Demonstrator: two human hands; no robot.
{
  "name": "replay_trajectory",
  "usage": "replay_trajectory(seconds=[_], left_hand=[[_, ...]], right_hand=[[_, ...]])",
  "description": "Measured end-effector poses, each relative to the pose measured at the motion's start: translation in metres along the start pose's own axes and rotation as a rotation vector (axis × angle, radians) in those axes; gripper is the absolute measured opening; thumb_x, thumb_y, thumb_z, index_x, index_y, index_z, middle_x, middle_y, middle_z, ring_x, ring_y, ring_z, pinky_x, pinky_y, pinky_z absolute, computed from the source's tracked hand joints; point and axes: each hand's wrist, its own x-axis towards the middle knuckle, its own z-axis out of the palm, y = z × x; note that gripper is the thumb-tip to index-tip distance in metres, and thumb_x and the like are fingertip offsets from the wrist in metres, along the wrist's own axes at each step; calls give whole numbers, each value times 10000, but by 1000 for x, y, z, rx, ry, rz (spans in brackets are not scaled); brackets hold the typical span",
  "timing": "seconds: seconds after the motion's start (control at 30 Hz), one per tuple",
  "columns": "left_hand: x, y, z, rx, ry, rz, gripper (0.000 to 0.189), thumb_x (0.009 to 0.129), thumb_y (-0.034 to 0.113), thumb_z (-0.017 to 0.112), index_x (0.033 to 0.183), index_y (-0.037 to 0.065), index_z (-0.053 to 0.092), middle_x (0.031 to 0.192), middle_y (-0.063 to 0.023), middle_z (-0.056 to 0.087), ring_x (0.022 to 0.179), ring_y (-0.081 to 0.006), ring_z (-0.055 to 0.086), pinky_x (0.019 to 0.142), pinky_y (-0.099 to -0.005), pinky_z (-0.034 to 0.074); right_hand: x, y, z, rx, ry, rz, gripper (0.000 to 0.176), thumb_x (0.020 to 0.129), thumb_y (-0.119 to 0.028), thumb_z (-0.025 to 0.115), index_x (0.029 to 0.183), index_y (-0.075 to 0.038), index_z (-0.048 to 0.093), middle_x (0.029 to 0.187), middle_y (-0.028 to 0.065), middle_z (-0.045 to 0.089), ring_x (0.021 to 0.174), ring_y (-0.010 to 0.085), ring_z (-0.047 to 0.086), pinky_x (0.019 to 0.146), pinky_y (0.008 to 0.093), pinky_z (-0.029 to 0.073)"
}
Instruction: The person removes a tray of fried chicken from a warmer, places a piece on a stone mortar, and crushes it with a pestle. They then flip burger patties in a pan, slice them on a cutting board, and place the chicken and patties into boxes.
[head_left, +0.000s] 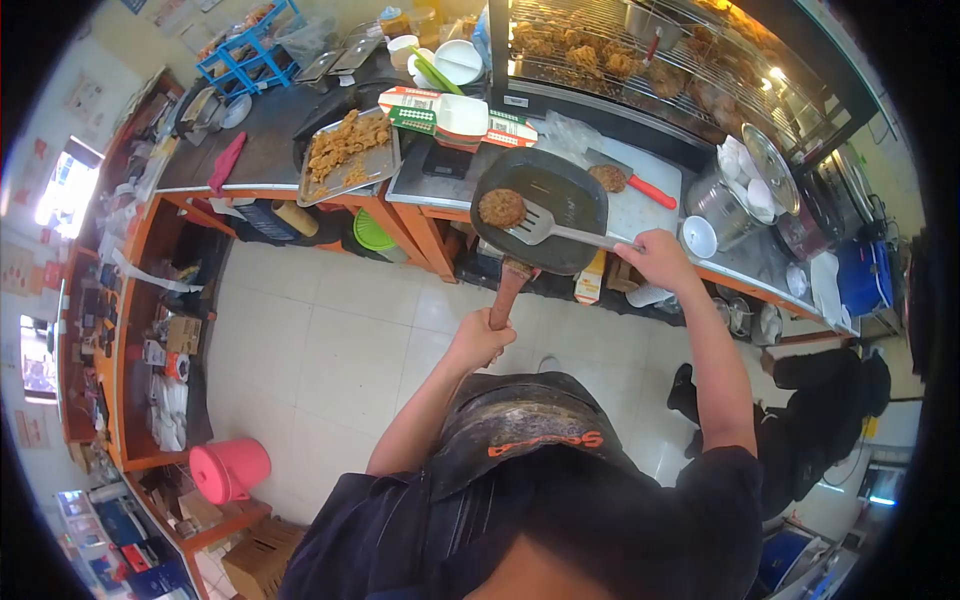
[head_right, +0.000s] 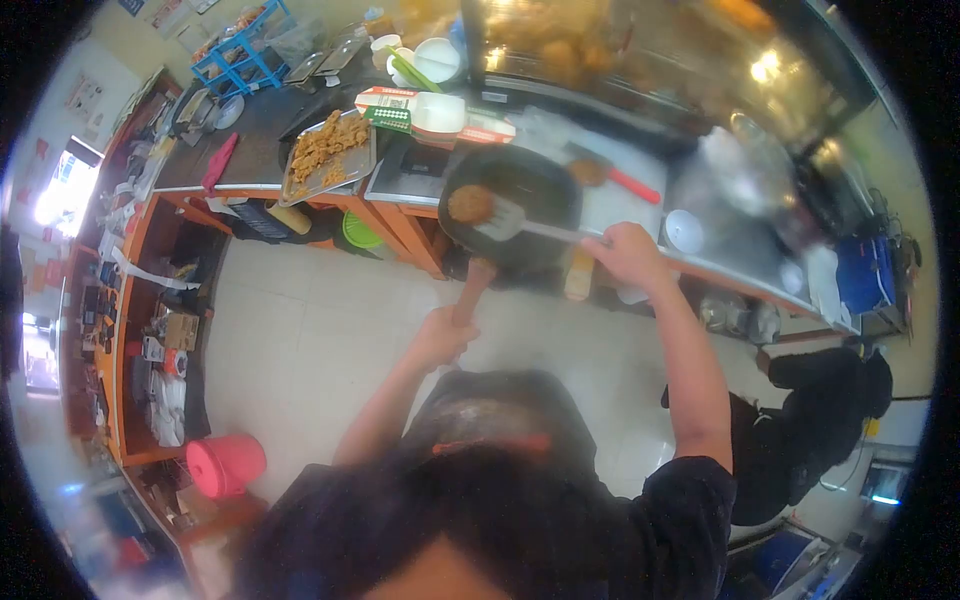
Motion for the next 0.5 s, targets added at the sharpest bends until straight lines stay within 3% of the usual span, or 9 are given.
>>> replay_trajectory(seconds=[0.2, 0.4, 0.5], left_hand=[[8, -10, 3, 50, 17, -6, 137, 767, 110, 635, 828, 40, 536, 577, -10, 500, 427, -94, 459, 376, -256, 351], [8, -16, -1, 13, 51, -57, 135, 777, 124, 639, 829, 48, 541, 577, 7, 490, 432, -81, 448, 379, -253, 340], [9, -22, -6, -33, 78, -77, 147, 785, 124, 647, 846, 48, 537, 572, 17, 476, 431, -75, 434, 378, -251, 323]], right_hand=[[4, -4, 30, 107, -10, 4, 511, 849, -454, 604, 750, 44, 648, 737, 229, 629, 710, 396, 601, 667, 452, 466], [-9, 2, 17, 227, -19, 128, 536, 847, -471, 611, 749, 55, 643, 701, 245, 614, 650, 380, 591, 648, 441, 461], [-9, 19, 6, 184, 140, 75, 548, 854, -445, 640, 663, 66, 592, 547, 186, 507, 510, 275, 475, 538, 412, 396]])
